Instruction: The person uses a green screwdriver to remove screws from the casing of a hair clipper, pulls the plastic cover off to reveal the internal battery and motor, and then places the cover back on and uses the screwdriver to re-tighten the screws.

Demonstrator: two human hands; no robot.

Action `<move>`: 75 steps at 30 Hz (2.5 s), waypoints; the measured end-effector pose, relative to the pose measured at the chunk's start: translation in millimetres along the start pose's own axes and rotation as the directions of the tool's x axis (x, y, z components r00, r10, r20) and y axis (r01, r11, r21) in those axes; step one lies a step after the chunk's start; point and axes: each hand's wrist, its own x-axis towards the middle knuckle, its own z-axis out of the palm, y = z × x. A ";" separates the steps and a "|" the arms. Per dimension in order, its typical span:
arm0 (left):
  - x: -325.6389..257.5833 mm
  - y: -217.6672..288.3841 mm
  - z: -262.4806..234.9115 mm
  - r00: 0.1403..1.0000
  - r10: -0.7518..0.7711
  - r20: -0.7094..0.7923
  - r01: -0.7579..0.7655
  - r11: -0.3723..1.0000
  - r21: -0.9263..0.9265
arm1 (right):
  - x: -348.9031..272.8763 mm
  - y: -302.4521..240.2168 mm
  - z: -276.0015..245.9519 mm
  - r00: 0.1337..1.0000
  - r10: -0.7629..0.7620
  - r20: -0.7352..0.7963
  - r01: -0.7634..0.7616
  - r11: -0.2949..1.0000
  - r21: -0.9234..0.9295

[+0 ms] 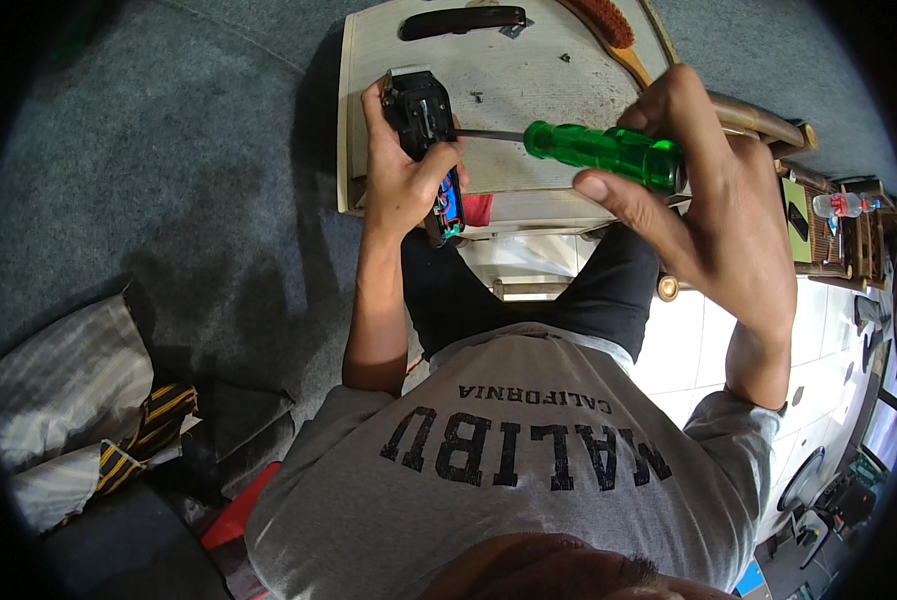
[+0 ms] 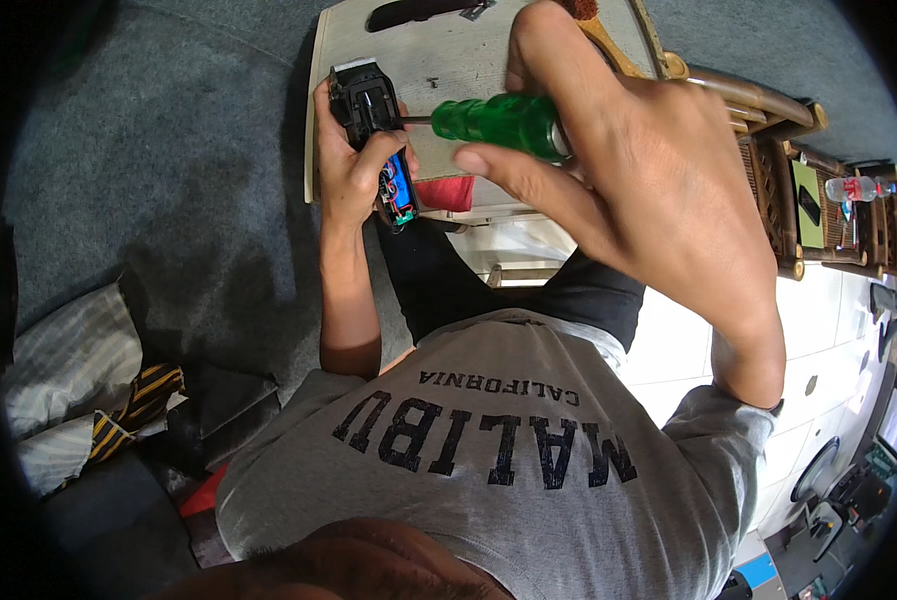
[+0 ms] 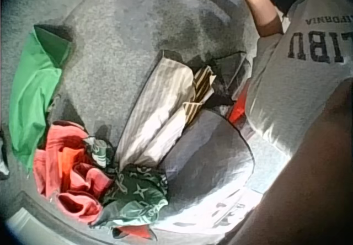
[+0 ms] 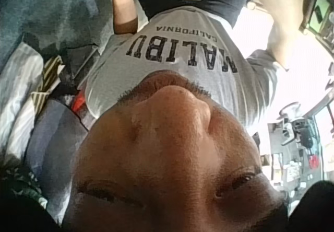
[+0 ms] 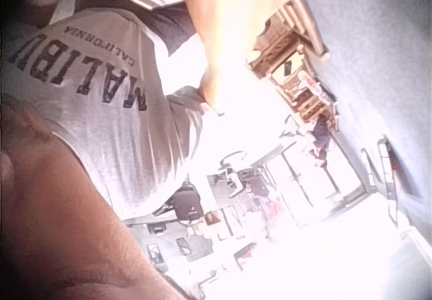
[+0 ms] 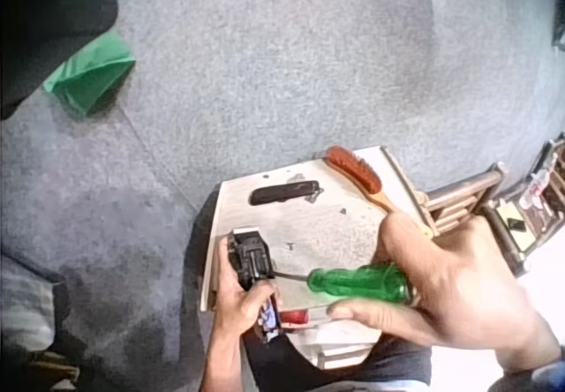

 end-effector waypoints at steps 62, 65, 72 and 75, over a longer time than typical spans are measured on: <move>-1.4 -2.3 -3.8 0.999 0.023 0.022 -0.025 0.997 0.067 | 1.1 0.2 4.5 0.984 0.167 0.060 -0.156 0.976 -0.154; -1.0 -1.9 -2.7 1.000 0.010 0.014 -0.010 0.998 0.062 | -0.8 1.5 2.0 0.957 0.267 0.116 -0.245 0.954 -0.175; -0.9 1.2 -1.0 1.000 0.004 -0.020 -0.004 1.000 -0.025 | -19.7 25.7 8.7 0.951 0.206 0.232 -0.224 0.973 0.054; 0.2 2.7 -3.0 0.997 -0.028 -0.066 0.021 0.994 -0.103 | -21.2 34.5 18.8 0.858 0.419 0.298 -0.510 0.765 0.393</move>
